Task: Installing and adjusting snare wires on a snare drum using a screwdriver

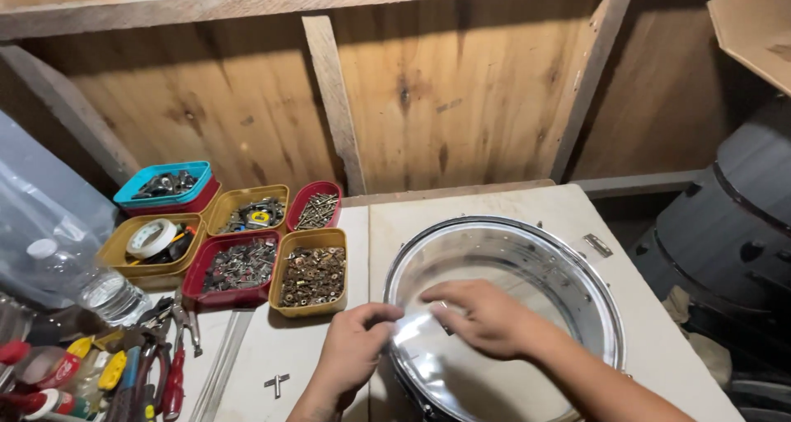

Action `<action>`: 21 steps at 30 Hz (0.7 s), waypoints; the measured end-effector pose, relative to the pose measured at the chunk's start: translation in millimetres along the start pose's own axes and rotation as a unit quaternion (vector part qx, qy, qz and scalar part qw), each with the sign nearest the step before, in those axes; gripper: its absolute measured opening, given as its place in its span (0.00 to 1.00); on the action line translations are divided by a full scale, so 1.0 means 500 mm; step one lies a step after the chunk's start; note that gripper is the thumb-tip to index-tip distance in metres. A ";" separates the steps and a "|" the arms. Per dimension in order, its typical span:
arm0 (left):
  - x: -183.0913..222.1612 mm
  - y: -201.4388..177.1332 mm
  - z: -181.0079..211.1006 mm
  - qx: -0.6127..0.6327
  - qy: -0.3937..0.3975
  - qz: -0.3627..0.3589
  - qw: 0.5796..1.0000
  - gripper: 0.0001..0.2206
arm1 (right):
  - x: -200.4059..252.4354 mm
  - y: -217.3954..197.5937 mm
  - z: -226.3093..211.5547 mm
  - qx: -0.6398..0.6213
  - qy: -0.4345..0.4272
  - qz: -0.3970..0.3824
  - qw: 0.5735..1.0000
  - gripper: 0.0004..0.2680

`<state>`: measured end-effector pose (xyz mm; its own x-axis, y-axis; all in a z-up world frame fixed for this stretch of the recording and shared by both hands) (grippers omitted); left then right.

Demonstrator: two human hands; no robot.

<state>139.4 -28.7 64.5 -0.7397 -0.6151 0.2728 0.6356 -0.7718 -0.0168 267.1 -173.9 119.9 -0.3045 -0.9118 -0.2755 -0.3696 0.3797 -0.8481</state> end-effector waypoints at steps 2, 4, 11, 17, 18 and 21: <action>-0.008 0.001 0.016 -0.036 0.051 -0.015 0.998 0.11 | -0.026 0.027 -0.052 -0.002 -0.059 -0.038 0.998 0.15; -0.002 -0.002 0.036 -0.012 0.067 -0.016 0.998 0.08 | -0.052 0.044 -0.069 -0.042 -0.070 -0.068 0.994 0.11; -0.007 0.001 -0.016 0.055 0.054 0.002 0.997 0.10 | -0.037 0.103 -0.014 -0.150 0.204 -0.253 0.934 0.12; -0.019 -0.008 -0.041 0.042 0.049 -0.010 0.998 0.05 | -0.034 0.104 -0.039 -0.167 0.216 -0.280 0.920 0.12; -0.019 -0.010 -0.041 0.017 0.050 -0.017 0.998 0.06 | -0.033 0.103 -0.037 -0.145 0.230 -0.282 0.920 0.11; -0.024 -0.019 -0.048 -0.023 0.058 -0.024 0.998 0.07 | -0.034 0.105 -0.014 -0.112 0.248 -0.278 0.921 0.09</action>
<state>136.9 -18.0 38.5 -0.7916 -0.5895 0.1608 0.5898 -0.8059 -0.0508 246.7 -137.5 83.2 -0.3568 -0.8118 0.4623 -0.7443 -0.0520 -0.6658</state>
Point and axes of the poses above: each hand's wrist, its own x-axis away from the middle knuckle, its own y-axis out of the palm, z = x × y, the point moved 9 cm from there along -x, towards the middle knuckle, and after that the axes turned 9 degrees about x, right-handed, at the moved point
